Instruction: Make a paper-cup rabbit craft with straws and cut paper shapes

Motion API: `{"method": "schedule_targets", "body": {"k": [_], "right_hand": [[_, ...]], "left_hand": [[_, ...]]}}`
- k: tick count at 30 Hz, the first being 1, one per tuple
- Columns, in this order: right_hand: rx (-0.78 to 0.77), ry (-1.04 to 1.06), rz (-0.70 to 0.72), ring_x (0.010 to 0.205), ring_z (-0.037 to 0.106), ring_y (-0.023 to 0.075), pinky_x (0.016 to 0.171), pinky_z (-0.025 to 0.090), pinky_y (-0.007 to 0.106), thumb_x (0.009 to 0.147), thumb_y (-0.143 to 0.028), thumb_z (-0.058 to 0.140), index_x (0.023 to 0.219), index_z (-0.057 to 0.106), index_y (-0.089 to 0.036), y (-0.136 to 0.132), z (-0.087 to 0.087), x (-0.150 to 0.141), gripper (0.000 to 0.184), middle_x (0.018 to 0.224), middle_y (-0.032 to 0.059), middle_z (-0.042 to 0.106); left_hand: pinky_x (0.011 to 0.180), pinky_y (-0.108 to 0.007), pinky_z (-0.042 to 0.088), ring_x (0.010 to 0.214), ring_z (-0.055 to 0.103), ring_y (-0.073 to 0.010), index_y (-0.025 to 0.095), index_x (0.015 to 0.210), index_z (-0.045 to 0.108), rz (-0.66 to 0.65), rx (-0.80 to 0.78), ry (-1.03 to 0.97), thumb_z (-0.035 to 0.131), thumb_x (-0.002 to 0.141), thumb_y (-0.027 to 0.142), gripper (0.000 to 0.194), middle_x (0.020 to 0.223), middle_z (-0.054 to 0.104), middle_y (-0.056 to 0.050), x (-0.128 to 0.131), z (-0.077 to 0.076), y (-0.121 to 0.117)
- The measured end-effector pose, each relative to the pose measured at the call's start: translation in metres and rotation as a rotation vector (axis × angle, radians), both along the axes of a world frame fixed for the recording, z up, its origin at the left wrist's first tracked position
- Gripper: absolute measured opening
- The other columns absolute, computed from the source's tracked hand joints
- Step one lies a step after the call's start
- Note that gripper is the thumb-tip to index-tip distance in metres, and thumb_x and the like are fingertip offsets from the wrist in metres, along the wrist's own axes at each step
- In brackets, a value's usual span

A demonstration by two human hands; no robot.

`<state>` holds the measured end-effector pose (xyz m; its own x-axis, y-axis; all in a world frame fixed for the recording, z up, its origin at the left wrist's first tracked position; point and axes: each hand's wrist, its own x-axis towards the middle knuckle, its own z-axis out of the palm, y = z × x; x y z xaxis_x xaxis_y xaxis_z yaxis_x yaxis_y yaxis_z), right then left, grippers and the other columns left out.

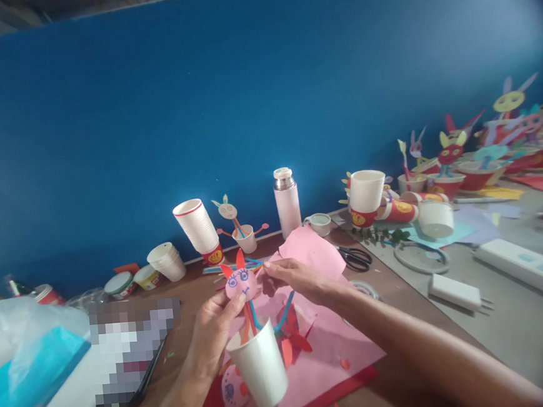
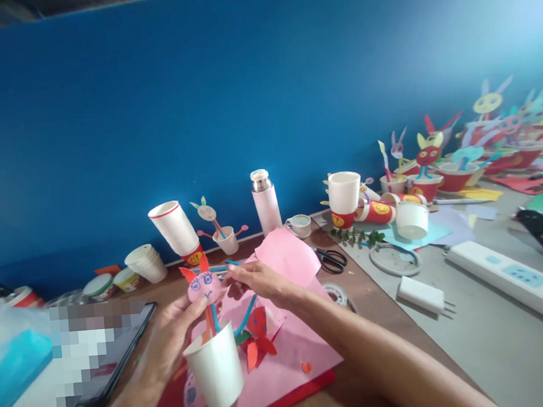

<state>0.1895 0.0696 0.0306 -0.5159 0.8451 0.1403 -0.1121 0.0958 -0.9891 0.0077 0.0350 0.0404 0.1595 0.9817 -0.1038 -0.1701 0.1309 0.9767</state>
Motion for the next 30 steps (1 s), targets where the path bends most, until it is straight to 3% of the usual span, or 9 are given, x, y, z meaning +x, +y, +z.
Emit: {"method": "schedule_targets", "body": {"k": [7, 12, 18, 24, 30], "right_hand": [[-0.019, -0.077, 0.022, 0.062, 0.050, 0.0094, 0.062, 0.039, 0.023, 0.072, -0.038, 0.059, 0.071, 0.062, -0.013, -0.005, 0.004, -0.004, 0.025, 0.066, 0.0002, 0.056], [0.034, -0.196, -0.007, 0.056, 0.046, 0.0073, 0.052, 0.035, 0.019, 0.070, -0.025, 0.059, 0.061, 0.059, -0.013, -0.005, 0.004, -0.003, 0.015, 0.057, -0.0024, 0.053], [0.056, -0.261, 0.040, 0.057, 0.047, 0.0070, 0.050, 0.034, 0.017, 0.068, -0.025, 0.059, 0.062, 0.059, -0.013, -0.007, 0.009, 0.000, 0.014, 0.060, -0.0023, 0.055], [0.023, -0.284, 0.088, 0.051, 0.041, 0.0051, 0.045, 0.030, 0.016, 0.067, -0.023, 0.059, 0.061, 0.059, -0.014, -0.011, 0.014, 0.001, 0.011, 0.056, -0.0044, 0.052], [0.057, -0.282, 0.072, 0.050, 0.039, 0.0045, 0.043, 0.028, 0.015, 0.066, -0.022, 0.060, 0.061, 0.059, -0.014, -0.012, 0.013, 0.000, 0.010, 0.055, -0.0054, 0.050]], "left_hand": [[0.072, -0.034, 0.048, 0.081, 0.062, -0.0233, 0.013, 0.103, 0.063, -0.041, -0.031, -0.019, 0.064, 0.070, 0.025, 0.036, 0.088, 0.069, -0.011, 0.000, -0.009, 0.001], [0.072, -0.031, 0.048, 0.074, 0.062, -0.0190, 0.014, 0.103, 0.063, -0.083, -0.087, -0.039, 0.064, 0.069, 0.024, 0.035, 0.084, 0.069, -0.009, 0.001, -0.008, -0.002], [0.065, -0.030, 0.048, 0.069, 0.060, -0.0173, 0.013, 0.091, 0.066, -0.162, -0.161, -0.060, 0.066, 0.067, 0.023, 0.025, 0.080, 0.067, -0.009, 0.001, -0.003, -0.007], [0.061, -0.025, 0.046, 0.063, 0.059, -0.0143, 0.012, 0.072, 0.067, -0.095, -0.102, 0.124, 0.071, 0.061, 0.024, 0.017, 0.068, 0.066, -0.006, 0.002, 0.003, -0.007], [0.060, -0.024, 0.043, 0.064, 0.057, -0.0153, 0.013, 0.065, 0.065, -0.154, -0.001, 0.278, 0.069, 0.062, 0.029, 0.017, 0.058, 0.062, -0.002, -0.003, 0.007, -0.007]]}}
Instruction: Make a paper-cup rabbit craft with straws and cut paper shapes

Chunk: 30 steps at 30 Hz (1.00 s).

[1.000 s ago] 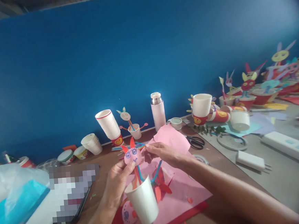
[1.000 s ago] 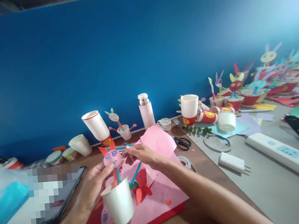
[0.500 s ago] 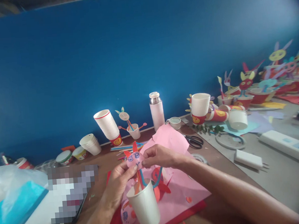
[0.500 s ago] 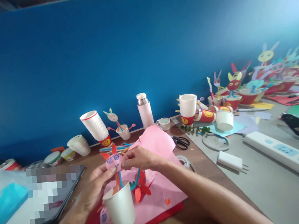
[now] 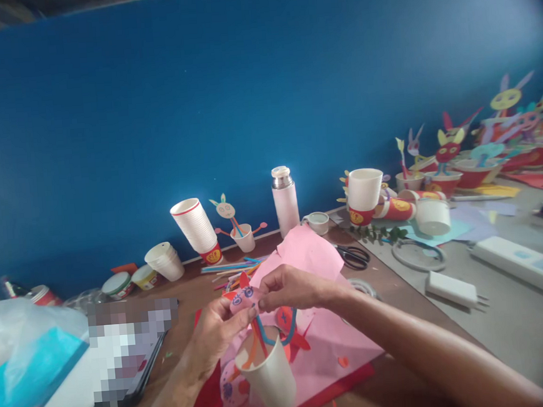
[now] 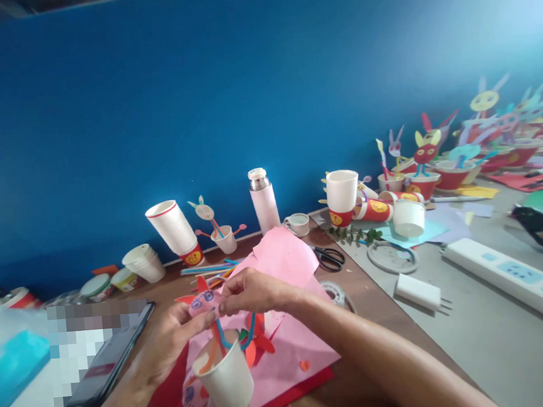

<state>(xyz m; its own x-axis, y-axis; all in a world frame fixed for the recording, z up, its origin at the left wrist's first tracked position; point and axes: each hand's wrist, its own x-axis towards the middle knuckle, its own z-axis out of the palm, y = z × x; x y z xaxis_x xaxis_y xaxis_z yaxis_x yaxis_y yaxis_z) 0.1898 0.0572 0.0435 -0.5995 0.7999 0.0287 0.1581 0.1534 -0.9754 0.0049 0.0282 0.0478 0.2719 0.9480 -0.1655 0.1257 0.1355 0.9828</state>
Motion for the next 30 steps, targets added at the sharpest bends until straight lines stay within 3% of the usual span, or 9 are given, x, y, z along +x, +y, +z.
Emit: {"method": "schedule_targets", "body": {"k": [7, 11, 16, 19, 24, 27, 30], "right_hand": [[-0.061, 0.051, 0.016, 0.058, 0.050, 0.0088, 0.055, 0.039, 0.020, 0.070, -0.031, 0.060, 0.066, 0.063, -0.015, -0.002, 0.000, -0.002, 0.017, 0.061, -0.0019, 0.057], [-0.091, 0.271, -0.030, 0.065, 0.054, 0.0120, 0.068, 0.041, 0.027, 0.079, -0.050, 0.045, 0.083, 0.064, -0.013, 0.007, -0.006, 0.000, 0.042, 0.068, 0.0029, 0.059], [-0.236, 0.524, -0.156, 0.065, 0.054, 0.0125, 0.068, 0.039, 0.028, 0.080, -0.059, 0.035, 0.085, 0.060, -0.010, 0.022, -0.023, 0.001, 0.055, 0.073, 0.0059, 0.058], [-0.271, 0.483, -0.103, 0.070, 0.055, 0.0139, 0.069, 0.038, 0.028, 0.080, -0.059, 0.035, 0.089, 0.058, -0.012, 0.020, -0.024, 0.000, 0.053, 0.077, 0.0060, 0.058], [-0.154, 0.279, 0.103, 0.089, 0.052, 0.0168, 0.077, 0.038, 0.030, 0.075, -0.045, 0.056, 0.101, 0.054, -0.016, 0.004, -0.017, -0.006, 0.039, 0.096, 0.0062, 0.057], [-0.166, 0.259, 0.158, 0.090, 0.052, 0.0183, 0.072, 0.042, 0.029, 0.067, -0.039, 0.067, 0.109, 0.048, -0.018, -0.002, -0.020, -0.016, 0.051, 0.099, 0.0059, 0.055], [-0.119, 0.241, 0.098, 0.086, 0.053, 0.0177, 0.067, 0.044, 0.026, 0.063, -0.032, 0.071, 0.114, 0.043, -0.019, -0.003, -0.025, -0.024, 0.060, 0.097, 0.0048, 0.055]], "left_hand": [[0.066, -0.025, 0.044, 0.069, 0.060, -0.0174, 0.013, 0.075, 0.068, 0.042, 0.071, -0.013, 0.066, 0.066, 0.029, 0.018, 0.068, 0.067, -0.004, -0.001, 0.002, 0.001], [0.057, -0.021, 0.044, 0.060, 0.058, -0.0125, 0.013, 0.077, 0.067, 0.144, 0.001, -0.188, 0.068, 0.065, 0.023, 0.016, 0.068, 0.067, -0.003, -0.011, -0.006, 0.013], [0.048, -0.020, 0.046, 0.048, 0.054, -0.0083, 0.012, 0.074, 0.063, 0.316, -0.123, -0.441, 0.069, 0.063, 0.016, 0.014, 0.059, 0.061, 0.000, -0.024, -0.018, 0.028], [0.049, -0.021, 0.048, 0.047, 0.053, -0.0075, 0.011, 0.072, 0.062, 0.421, -0.108, -0.477, 0.071, 0.062, 0.016, 0.015, 0.057, 0.060, 0.000, -0.029, -0.019, 0.031], [0.048, -0.020, 0.048, 0.047, 0.053, -0.0072, 0.012, 0.073, 0.062, 0.490, -0.054, -0.473, 0.070, 0.062, 0.017, 0.015, 0.057, 0.060, 0.001, -0.030, -0.011, 0.031], [0.047, -0.019, 0.047, 0.046, 0.053, -0.0074, 0.012, 0.072, 0.062, 0.502, -0.047, -0.484, 0.071, 0.061, 0.017, 0.015, 0.054, 0.059, 0.002, -0.030, -0.009, 0.030], [0.047, -0.021, 0.048, 0.046, 0.054, -0.0086, 0.012, 0.071, 0.063, 0.496, -0.063, -0.469, 0.072, 0.059, 0.018, 0.016, 0.053, 0.058, 0.001, -0.030, -0.011, 0.029]]}}
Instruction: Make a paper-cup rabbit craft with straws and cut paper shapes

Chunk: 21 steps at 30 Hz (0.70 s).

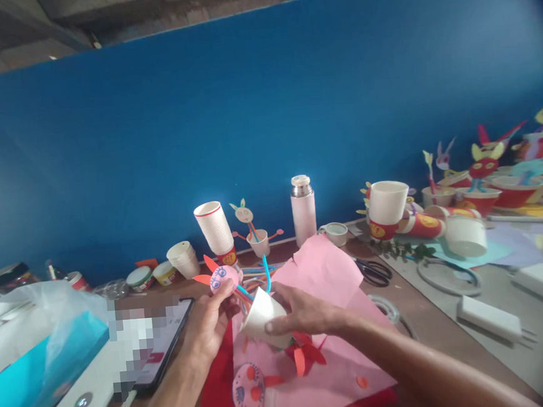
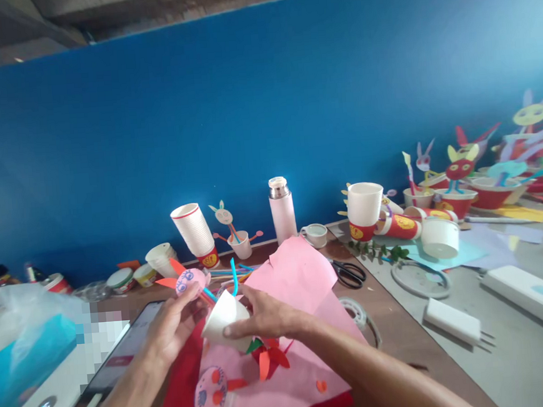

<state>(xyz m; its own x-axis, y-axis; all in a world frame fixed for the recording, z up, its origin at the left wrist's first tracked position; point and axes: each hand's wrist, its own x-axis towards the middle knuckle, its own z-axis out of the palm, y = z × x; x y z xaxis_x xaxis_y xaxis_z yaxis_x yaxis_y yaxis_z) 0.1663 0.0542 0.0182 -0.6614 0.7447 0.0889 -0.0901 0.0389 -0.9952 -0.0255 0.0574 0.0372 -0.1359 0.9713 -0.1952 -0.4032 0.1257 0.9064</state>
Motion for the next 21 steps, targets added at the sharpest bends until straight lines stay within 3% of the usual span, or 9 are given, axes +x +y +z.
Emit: {"method": "schedule_targets", "body": {"k": [6, 14, 18, 21], "right_hand": [[0.010, -0.121, -0.079, 0.074, 0.053, 0.0145, 0.058, 0.043, 0.022, 0.065, -0.033, 0.068, 0.096, 0.050, -0.015, 0.002, 0.002, 0.004, 0.040, 0.086, 0.0027, 0.056], [0.090, -0.235, -0.110, 0.070, 0.053, 0.0144, 0.056, 0.042, 0.022, 0.064, -0.033, 0.068, 0.099, 0.050, -0.016, 0.005, 0.000, 0.008, 0.043, 0.083, 0.0022, 0.057], [0.110, -0.159, -0.093, 0.076, 0.054, 0.0154, 0.061, 0.043, 0.024, 0.067, -0.038, 0.065, 0.101, 0.052, -0.015, 0.008, -0.003, 0.009, 0.043, 0.086, 0.0037, 0.058], [0.125, -0.082, -0.183, 0.083, 0.055, 0.0162, 0.068, 0.043, 0.026, 0.075, -0.046, 0.054, 0.104, 0.054, -0.016, 0.015, -0.001, 0.015, 0.042, 0.094, 0.0065, 0.058]], "left_hand": [[0.047, -0.020, 0.047, 0.048, 0.054, -0.0086, 0.011, 0.075, 0.063, -0.077, 0.034, 0.051, 0.073, 0.058, 0.020, 0.022, 0.058, 0.060, -0.001, 0.002, 0.002, -0.001], [0.047, -0.019, 0.046, 0.047, 0.054, -0.0087, 0.011, 0.074, 0.065, -0.058, 0.046, 0.209, 0.073, 0.057, 0.024, 0.023, 0.056, 0.061, 0.000, 0.000, 0.004, -0.002], [0.047, -0.019, 0.045, 0.047, 0.054, -0.0086, 0.012, 0.073, 0.065, -0.053, 0.064, 0.194, 0.073, 0.057, 0.021, 0.020, 0.056, 0.062, 0.001, -0.003, 0.002, 0.000], [0.046, -0.018, 0.046, 0.044, 0.054, -0.0075, 0.013, 0.076, 0.065, -0.031, 0.037, 0.111, 0.072, 0.057, 0.016, 0.020, 0.056, 0.062, 0.002, -0.005, 0.003, 0.003]]}}
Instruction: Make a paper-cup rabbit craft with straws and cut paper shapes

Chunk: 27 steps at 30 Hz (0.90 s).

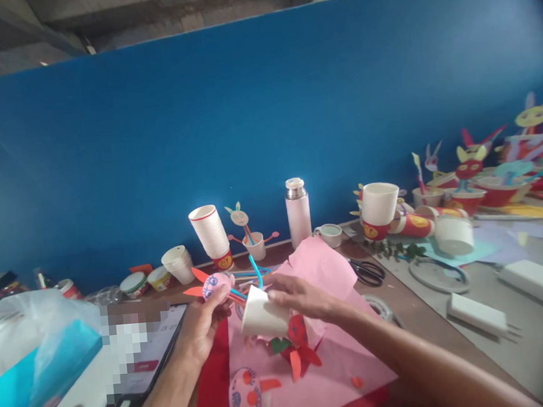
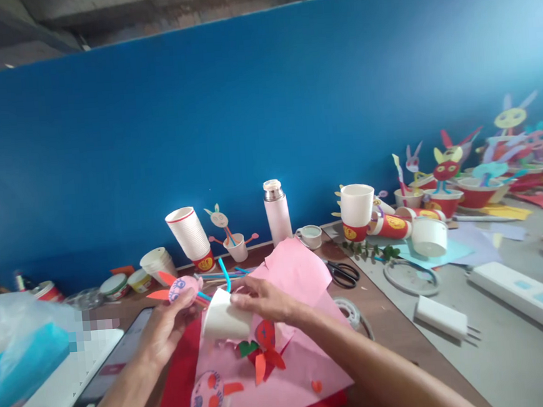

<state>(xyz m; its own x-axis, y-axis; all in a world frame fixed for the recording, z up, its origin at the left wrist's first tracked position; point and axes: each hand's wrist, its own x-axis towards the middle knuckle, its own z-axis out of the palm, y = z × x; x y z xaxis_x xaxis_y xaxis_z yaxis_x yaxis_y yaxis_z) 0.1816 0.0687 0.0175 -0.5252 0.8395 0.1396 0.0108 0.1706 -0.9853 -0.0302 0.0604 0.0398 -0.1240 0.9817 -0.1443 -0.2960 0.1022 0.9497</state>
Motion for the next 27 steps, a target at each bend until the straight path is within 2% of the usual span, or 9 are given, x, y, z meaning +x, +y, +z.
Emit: {"method": "schedule_targets", "body": {"k": [2, 4, 8, 11, 14, 18, 21, 24, 27], "right_hand": [[-0.001, 0.015, -0.125, 0.080, 0.056, 0.0152, 0.068, 0.043, 0.027, 0.078, -0.049, 0.048, 0.102, 0.055, -0.015, 0.006, 0.003, 0.008, 0.042, 0.093, 0.0073, 0.060], [-0.005, 0.011, -0.223, 0.069, 0.056, 0.0129, 0.064, 0.043, 0.026, 0.078, -0.049, 0.048, 0.097, 0.057, -0.014, 0.013, 0.005, 0.018, 0.041, 0.084, 0.0064, 0.062], [0.059, -0.122, -0.236, 0.060, 0.055, 0.0104, 0.058, 0.043, 0.023, 0.076, -0.043, 0.051, 0.089, 0.059, -0.014, 0.025, 0.011, 0.041, 0.032, 0.071, 0.0034, 0.061], [0.178, -0.359, -0.311, 0.061, 0.057, 0.0103, 0.056, 0.043, 0.020, 0.079, -0.041, 0.045, 0.086, 0.060, -0.016, 0.029, 0.018, 0.059, 0.030, 0.071, 0.0024, 0.062], [0.284, -0.671, -0.474, 0.064, 0.058, 0.0107, 0.055, 0.042, 0.018, 0.081, -0.039, 0.038, 0.080, 0.060, -0.018, 0.032, 0.022, 0.081, 0.030, 0.073, 0.0015, 0.063], [0.263, -0.918, -0.721, 0.070, 0.058, 0.0179, 0.058, 0.039, 0.025, 0.079, -0.033, 0.039, 0.070, 0.060, -0.016, 0.037, 0.017, 0.117, 0.028, 0.072, 0.0069, 0.063], [0.199, -1.102, -0.863, 0.079, 0.058, 0.0243, 0.062, 0.039, 0.030, 0.076, -0.028, 0.040, 0.074, 0.061, -0.015, 0.039, 0.008, 0.142, 0.025, 0.079, 0.0123, 0.063], [0.120, -1.235, -0.876, 0.079, 0.060, 0.0272, 0.062, 0.040, 0.033, 0.073, -0.026, 0.044, 0.077, 0.063, -0.016, 0.038, -0.003, 0.156, 0.022, 0.082, 0.0139, 0.064], [0.077, -1.315, -0.789, 0.080, 0.061, 0.0281, 0.063, 0.041, 0.033, 0.066, -0.026, 0.052, 0.077, 0.064, -0.019, 0.034, -0.013, 0.160, 0.018, 0.083, 0.0105, 0.065]], "left_hand": [[0.046, -0.017, 0.046, 0.044, 0.053, -0.0067, 0.013, 0.079, 0.065, 0.012, -0.016, -0.059, 0.071, 0.059, 0.014, 0.021, 0.056, 0.061, 0.002, -0.003, 0.000, 0.002], [0.045, -0.017, 0.047, 0.043, 0.052, -0.0059, 0.012, 0.082, 0.064, -0.002, -0.031, -0.122, 0.069, 0.061, 0.014, 0.022, 0.055, 0.059, 0.002, -0.006, -0.001, 0.004], [0.046, -0.018, 0.048, 0.044, 0.052, -0.0061, 0.011, 0.088, 0.063, -0.086, -0.052, -0.226, 0.062, 0.068, 0.012, 0.020, 0.055, 0.057, 0.002, -0.011, -0.004, 0.007], [0.049, -0.019, 0.050, 0.047, 0.054, -0.0073, 0.011, 0.091, 0.063, -0.103, -0.033, -0.258, 0.058, 0.071, 0.009, 0.020, 0.058, 0.059, 0.000, -0.012, -0.004, 0.008], [0.046, -0.018, 0.050, 0.046, 0.054, -0.0070, 0.011, 0.089, 0.063, -0.071, -0.032, -0.294, 0.056, 0.072, 0.007, 0.018, 0.057, 0.059, 0.000, -0.012, -0.001, 0.008], [0.044, -0.019, 0.049, 0.044, 0.053, -0.0075, 0.012, 0.084, 0.062, -0.047, -0.049, -0.355, 0.055, 0.071, 0.003, 0.017, 0.056, 0.059, 0.000, -0.012, 0.002, 0.007], [0.045, -0.020, 0.050, 0.045, 0.054, -0.0082, 0.011, 0.083, 0.062, -0.042, -0.054, -0.383, 0.055, 0.071, 0.002, 0.017, 0.057, 0.060, -0.001, -0.012, 0.003, 0.006], [0.045, -0.020, 0.049, 0.046, 0.054, -0.0082, 0.011, 0.084, 0.061, -0.060, -0.040, -0.394, 0.054, 0.072, 0.002, 0.017, 0.058, 0.059, -0.001, -0.010, -0.001, 0.005], [0.045, -0.020, 0.049, 0.047, 0.054, -0.0086, 0.010, 0.085, 0.061, -0.056, -0.042, -0.371, 0.055, 0.072, 0.003, 0.017, 0.058, 0.060, -0.002, -0.004, -0.007, 0.003]]}}
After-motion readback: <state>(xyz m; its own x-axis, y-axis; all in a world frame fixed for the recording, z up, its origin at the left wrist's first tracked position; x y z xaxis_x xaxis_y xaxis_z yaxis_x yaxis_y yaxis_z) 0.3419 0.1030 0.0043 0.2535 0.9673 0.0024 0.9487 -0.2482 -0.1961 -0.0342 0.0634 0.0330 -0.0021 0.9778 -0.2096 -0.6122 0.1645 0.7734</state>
